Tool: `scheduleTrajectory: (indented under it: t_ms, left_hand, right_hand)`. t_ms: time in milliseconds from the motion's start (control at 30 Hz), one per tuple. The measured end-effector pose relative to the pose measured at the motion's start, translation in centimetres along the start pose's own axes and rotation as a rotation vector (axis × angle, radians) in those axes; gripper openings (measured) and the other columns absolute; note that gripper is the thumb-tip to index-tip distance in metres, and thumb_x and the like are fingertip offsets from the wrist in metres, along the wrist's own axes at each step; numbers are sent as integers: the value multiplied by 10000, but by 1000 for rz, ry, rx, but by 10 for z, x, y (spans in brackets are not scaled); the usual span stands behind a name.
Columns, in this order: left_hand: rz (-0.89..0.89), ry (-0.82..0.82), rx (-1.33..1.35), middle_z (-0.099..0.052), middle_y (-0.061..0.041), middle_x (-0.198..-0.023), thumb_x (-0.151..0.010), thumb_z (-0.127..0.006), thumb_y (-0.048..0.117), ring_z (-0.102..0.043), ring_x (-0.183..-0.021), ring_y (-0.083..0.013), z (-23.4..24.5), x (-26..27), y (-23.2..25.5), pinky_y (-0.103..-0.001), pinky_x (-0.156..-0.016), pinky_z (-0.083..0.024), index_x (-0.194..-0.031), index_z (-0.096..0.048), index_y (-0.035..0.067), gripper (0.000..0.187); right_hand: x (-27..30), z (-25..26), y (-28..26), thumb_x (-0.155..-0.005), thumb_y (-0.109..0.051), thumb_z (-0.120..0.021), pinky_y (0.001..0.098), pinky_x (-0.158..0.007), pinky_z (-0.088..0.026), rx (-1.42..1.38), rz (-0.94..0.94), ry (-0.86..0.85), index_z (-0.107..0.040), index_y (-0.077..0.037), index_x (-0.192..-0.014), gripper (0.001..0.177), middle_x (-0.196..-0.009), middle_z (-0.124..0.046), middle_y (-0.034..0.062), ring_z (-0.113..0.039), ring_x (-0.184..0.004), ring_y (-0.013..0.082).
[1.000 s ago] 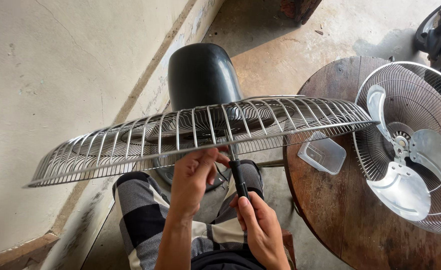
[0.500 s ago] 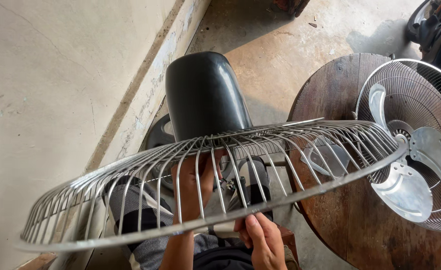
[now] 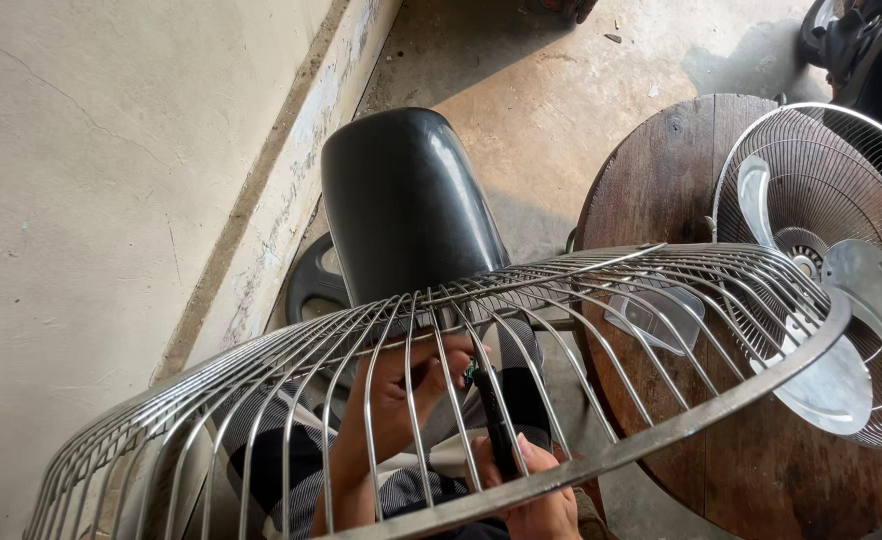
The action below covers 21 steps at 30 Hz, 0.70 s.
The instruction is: The person attaches the front wire cage to an electric fan stand and secures it using a screwdriver. They tighten the central screw and then work on additional fasteners at the base of the cage.
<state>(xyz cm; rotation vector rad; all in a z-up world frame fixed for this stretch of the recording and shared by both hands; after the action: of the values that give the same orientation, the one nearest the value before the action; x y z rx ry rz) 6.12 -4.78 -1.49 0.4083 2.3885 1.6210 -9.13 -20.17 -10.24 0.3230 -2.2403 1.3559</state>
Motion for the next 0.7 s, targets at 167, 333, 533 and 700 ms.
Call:
scheduleTrajectory:
  t_ms: [167, 333, 533, 700]
  left_hand:
    - [55, -111, -148, -798, -22, -812, -961, -702, 262, -722, -666, -49, -8, 6, 11, -188, -556, -553, -1089, -785, 4, 300]
    - [124, -107, -80, -661, -24, -641, -965, -707, 240, -508, -491, -29, -15, 12, 10, -201, -430, -329, -1173, -780, 6, 321]
    - [168, 14, 219, -790, -70, -848, -949, -702, 152, -443, -462, -15, -24, 21, 0, -204, -405, -302, -1132, -754, -19, 255]
    - [144, 141, 199, -798, -98, -825, -926, -746, 152, -440, -468, -21, -20, 29, 0, -201, -421, -314, -1073, -763, -37, 240]
  right_hand:
    - [2, -29, -10, -1063, -418, -347, 278, -431, -268, -285, -93, -192, -511, -60, -778, 486, -602, -381, 24, -335, -486, 120]
    - [15, -66, -42, -1085, -410, -296, 271, -478, -272, -268, -35, -416, -431, -56, -751, 505, -633, -350, 24, -309, -517, 111]
    - [22, -77, -48, -1083, -414, -287, 273, -501, -270, -207, -115, -375, -482, -36, -764, 531, -620, -364, 17, -306, -528, 106]
    - [23, -47, -50, -1048, -360, -436, 257, -490, -269, 216, 0, -17, -666, 38, -861, 496, -603, -420, -16, -333, -530, 85]
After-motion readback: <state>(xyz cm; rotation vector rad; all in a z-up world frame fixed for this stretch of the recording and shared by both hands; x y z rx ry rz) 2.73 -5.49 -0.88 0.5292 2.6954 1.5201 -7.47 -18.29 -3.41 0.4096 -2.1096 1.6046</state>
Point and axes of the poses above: each hand's wrist, its own x-axis away from the middle knuckle, its own z-axis out of the back of the hand, y = z × x, the point moved 9 cm from there along -x, towards the middle knuckle
